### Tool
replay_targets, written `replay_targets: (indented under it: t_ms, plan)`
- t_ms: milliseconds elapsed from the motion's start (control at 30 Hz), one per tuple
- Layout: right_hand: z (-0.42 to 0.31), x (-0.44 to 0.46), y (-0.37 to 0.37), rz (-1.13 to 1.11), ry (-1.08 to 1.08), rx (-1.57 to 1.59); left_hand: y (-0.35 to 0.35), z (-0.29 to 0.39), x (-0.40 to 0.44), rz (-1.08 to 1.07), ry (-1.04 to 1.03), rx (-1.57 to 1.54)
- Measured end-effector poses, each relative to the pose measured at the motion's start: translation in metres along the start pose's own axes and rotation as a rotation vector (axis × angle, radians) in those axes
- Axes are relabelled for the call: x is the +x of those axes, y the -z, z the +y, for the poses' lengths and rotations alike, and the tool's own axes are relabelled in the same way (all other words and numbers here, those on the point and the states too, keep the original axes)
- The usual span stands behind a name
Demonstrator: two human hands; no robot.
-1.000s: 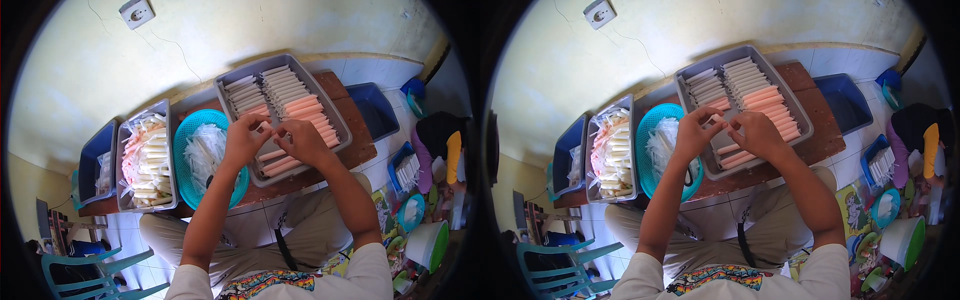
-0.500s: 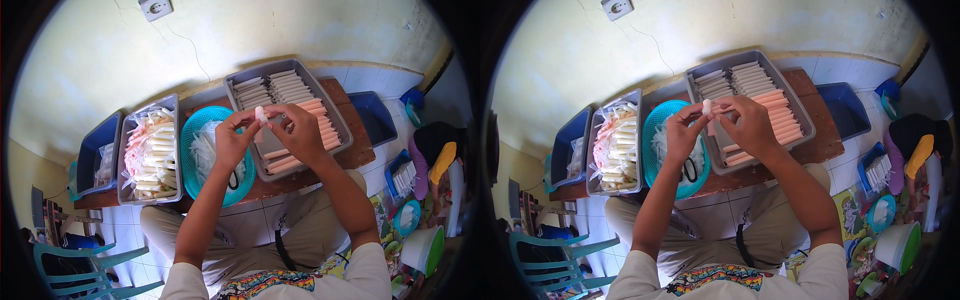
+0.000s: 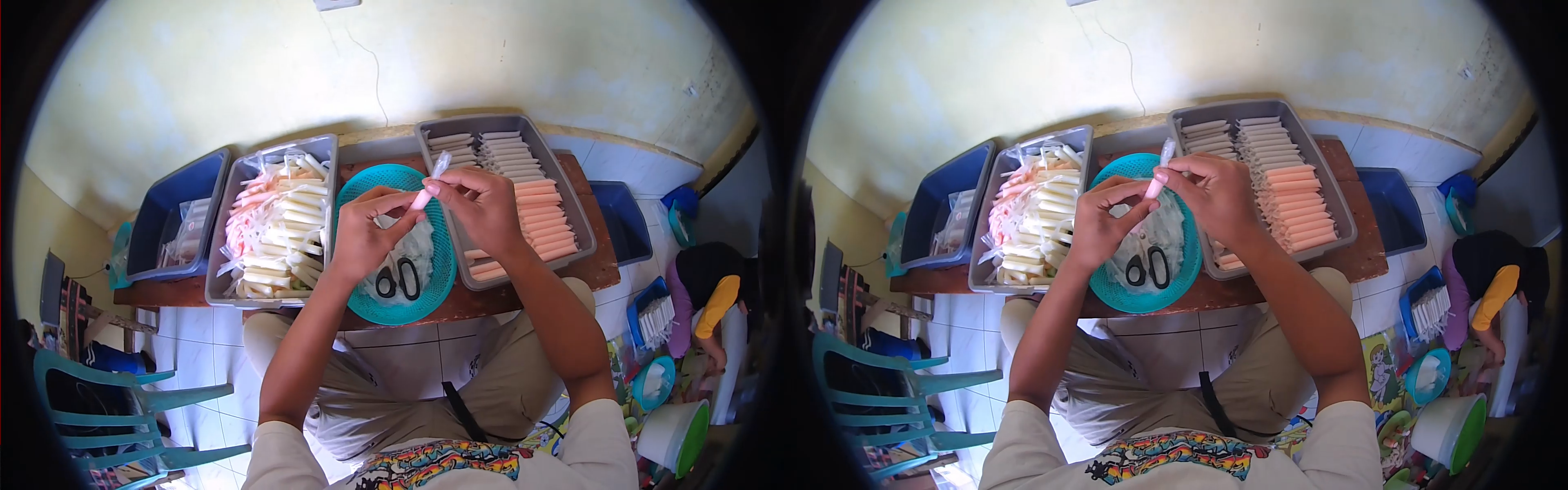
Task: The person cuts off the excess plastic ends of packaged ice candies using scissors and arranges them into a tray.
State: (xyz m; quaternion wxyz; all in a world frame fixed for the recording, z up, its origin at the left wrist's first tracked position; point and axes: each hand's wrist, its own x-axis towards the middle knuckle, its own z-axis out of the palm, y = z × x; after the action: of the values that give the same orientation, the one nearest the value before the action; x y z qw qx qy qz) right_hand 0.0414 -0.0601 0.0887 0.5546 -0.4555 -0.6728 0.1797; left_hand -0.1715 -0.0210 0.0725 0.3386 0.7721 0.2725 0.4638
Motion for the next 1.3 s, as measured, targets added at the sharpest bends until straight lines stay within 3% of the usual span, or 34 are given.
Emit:
replay_targets:
  t_ms: [100, 167, 467, 700, 800, 867, 1000, 1067, 1167, 1300]
  plan:
    - [0.005, 0.001, -0.013, -0.014, -0.111, 0.139, 0.023, -0.004, -0.009, -0.037, 0.024, 0.035]
    - [0.003, 0.005, -0.018, -0.088, -0.311, 0.153, 0.035, -0.005, -0.014, -0.062, 0.053, 0.071]
    - [-0.002, 0.011, -0.052, -0.066, -0.394, 0.413, 0.059, -0.019, -0.040, 0.078, 0.088, 0.158]
    - [0.025, 0.003, -0.058, -0.132, -0.498, 0.405, 0.062, -0.022, -0.052, 0.140, 0.109, 0.261]
    - [0.040, -0.003, -0.061, -0.231, -0.604, 0.261, 0.062, -0.030, -0.053, 0.184, 0.199, 0.276]
    - [0.043, -0.014, -0.068, -0.289, -0.454, 0.021, 0.062, -0.032, -0.051, 0.199, 0.220, 0.290]
    - [0.034, -0.042, -0.086, -0.479, -0.400, -0.181, 0.058, -0.034, -0.047, 0.244, 0.175, 0.343]
    - [0.019, -0.058, -0.097, -0.644, -0.339, -0.511, 0.055, -0.033, -0.046, 0.237, 0.164, 0.350]
    - [0.031, -0.073, -0.114, -0.793, -0.505, -0.520, 0.050, -0.033, -0.044, 0.227, 0.145, 0.354]
    - [0.032, -0.074, -0.121, -0.784, -0.526, -0.510, 0.048, -0.034, -0.044, 0.216, 0.137, 0.352]
